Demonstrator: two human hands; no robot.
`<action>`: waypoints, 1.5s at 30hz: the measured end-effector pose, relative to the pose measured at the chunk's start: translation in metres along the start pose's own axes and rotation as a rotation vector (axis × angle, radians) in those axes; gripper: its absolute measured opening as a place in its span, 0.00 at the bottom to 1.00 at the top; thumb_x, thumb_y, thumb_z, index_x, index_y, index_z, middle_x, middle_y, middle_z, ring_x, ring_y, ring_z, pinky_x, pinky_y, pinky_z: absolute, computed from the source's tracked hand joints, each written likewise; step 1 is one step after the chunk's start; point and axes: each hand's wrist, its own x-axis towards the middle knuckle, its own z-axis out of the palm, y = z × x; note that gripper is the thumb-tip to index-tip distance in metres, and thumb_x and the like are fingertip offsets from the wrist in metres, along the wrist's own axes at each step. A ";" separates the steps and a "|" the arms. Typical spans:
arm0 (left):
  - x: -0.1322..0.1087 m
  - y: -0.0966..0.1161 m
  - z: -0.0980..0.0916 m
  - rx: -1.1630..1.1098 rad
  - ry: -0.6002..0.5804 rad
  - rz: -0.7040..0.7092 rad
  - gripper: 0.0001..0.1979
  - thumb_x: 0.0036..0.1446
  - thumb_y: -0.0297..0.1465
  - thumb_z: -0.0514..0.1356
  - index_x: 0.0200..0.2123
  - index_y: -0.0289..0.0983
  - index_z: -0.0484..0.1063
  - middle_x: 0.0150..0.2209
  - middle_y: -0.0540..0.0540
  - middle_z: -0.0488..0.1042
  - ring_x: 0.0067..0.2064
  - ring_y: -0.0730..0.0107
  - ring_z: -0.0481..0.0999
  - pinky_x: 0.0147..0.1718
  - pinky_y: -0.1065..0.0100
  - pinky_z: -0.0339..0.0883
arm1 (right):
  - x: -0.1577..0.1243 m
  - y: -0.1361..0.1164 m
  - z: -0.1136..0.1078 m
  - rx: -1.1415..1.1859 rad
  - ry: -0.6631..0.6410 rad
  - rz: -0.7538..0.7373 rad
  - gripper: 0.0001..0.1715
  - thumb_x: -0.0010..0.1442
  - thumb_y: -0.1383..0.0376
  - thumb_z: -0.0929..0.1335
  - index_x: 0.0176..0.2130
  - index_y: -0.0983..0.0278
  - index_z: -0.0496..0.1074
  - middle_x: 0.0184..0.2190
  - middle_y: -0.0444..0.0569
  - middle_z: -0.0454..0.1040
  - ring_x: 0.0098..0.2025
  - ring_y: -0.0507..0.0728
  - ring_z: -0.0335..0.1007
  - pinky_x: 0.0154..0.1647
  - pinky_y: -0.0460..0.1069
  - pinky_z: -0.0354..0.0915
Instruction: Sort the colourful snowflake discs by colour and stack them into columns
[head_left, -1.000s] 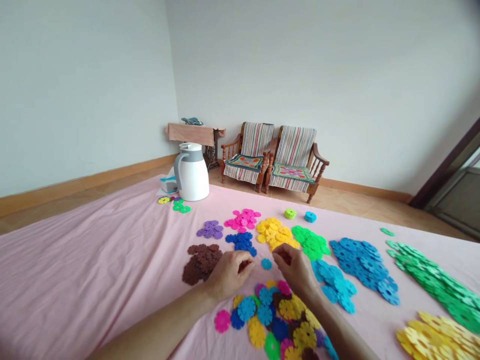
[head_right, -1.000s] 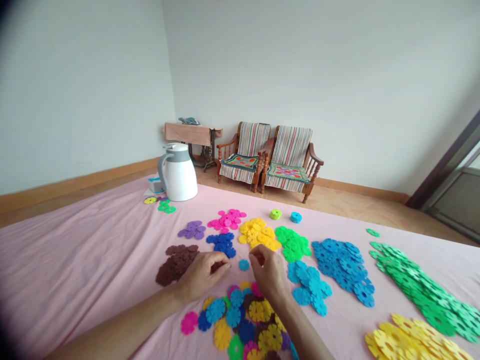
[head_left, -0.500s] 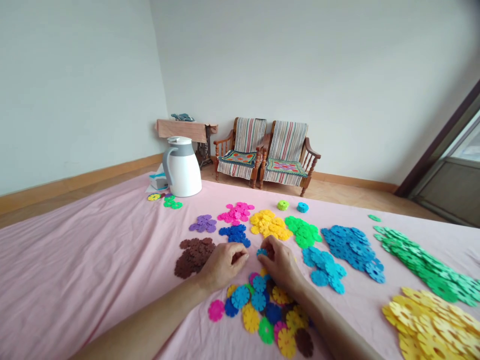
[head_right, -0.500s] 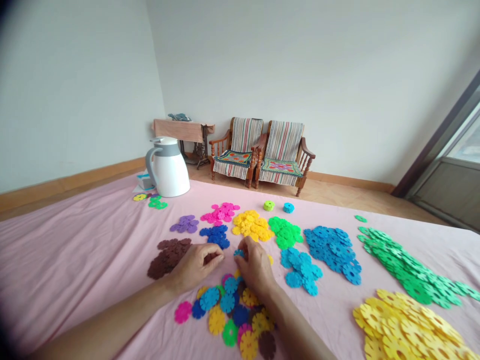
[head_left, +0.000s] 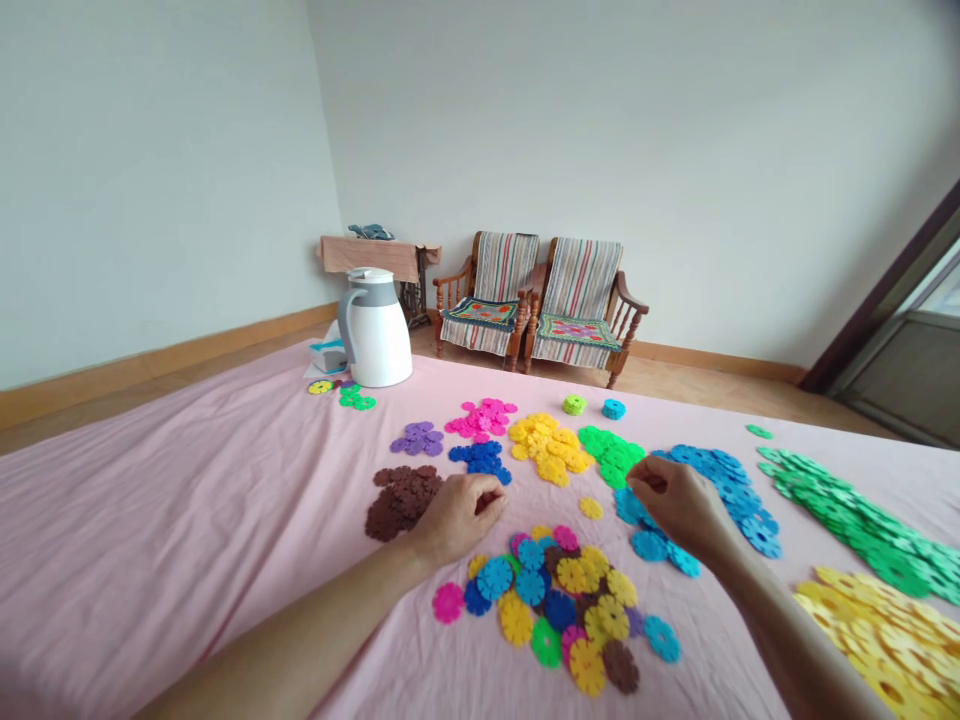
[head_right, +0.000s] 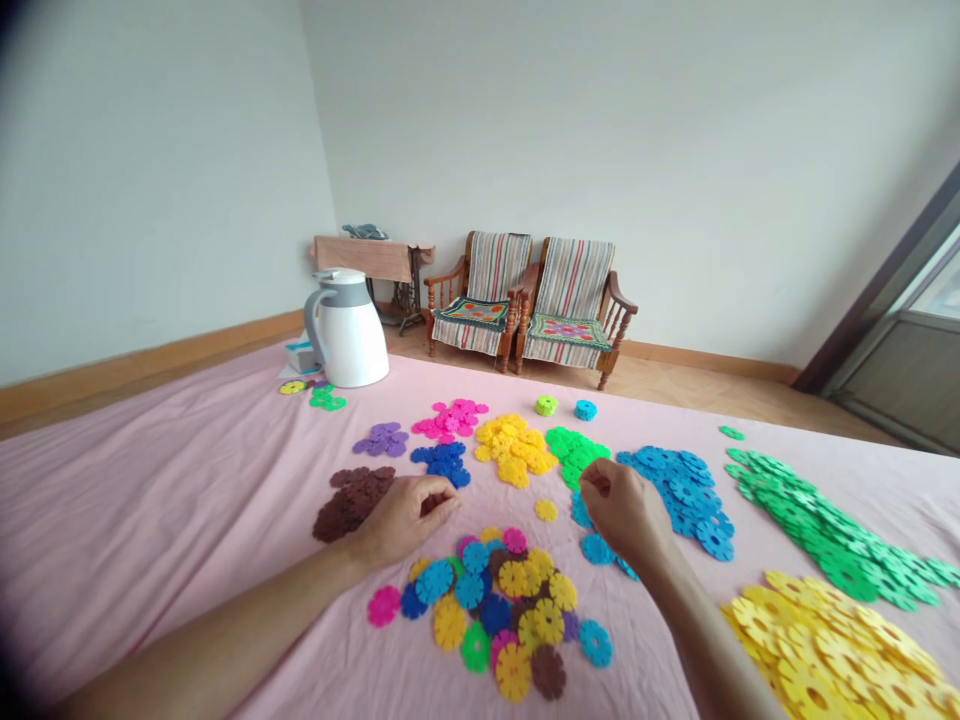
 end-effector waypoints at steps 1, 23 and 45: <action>0.000 0.000 0.000 -0.003 -0.002 -0.001 0.10 0.56 0.29 0.53 0.27 0.34 0.73 0.25 0.49 0.73 0.28 0.72 0.69 0.28 0.74 0.58 | -0.002 -0.003 -0.001 -0.032 0.014 -0.015 0.08 0.49 0.63 0.63 0.24 0.62 0.71 0.22 0.46 0.73 0.27 0.55 0.70 0.29 0.48 0.59; 0.000 0.000 0.000 0.001 0.012 -0.001 0.09 0.55 0.29 0.54 0.28 0.35 0.73 0.25 0.50 0.73 0.26 0.73 0.69 0.27 0.73 0.57 | -0.064 -0.087 0.047 0.228 -0.228 -0.314 0.04 0.47 0.71 0.66 0.27 0.62 0.66 0.27 0.44 0.69 0.32 0.54 0.63 0.34 0.48 0.58; -0.002 0.003 0.002 -0.006 0.029 0.064 0.08 0.54 0.25 0.54 0.34 0.36 0.74 0.31 0.48 0.72 0.30 0.73 0.69 0.30 0.74 0.62 | -0.013 -0.003 0.002 -0.132 0.047 -0.093 0.09 0.49 0.65 0.63 0.26 0.61 0.73 0.27 0.48 0.75 0.32 0.57 0.69 0.32 0.49 0.59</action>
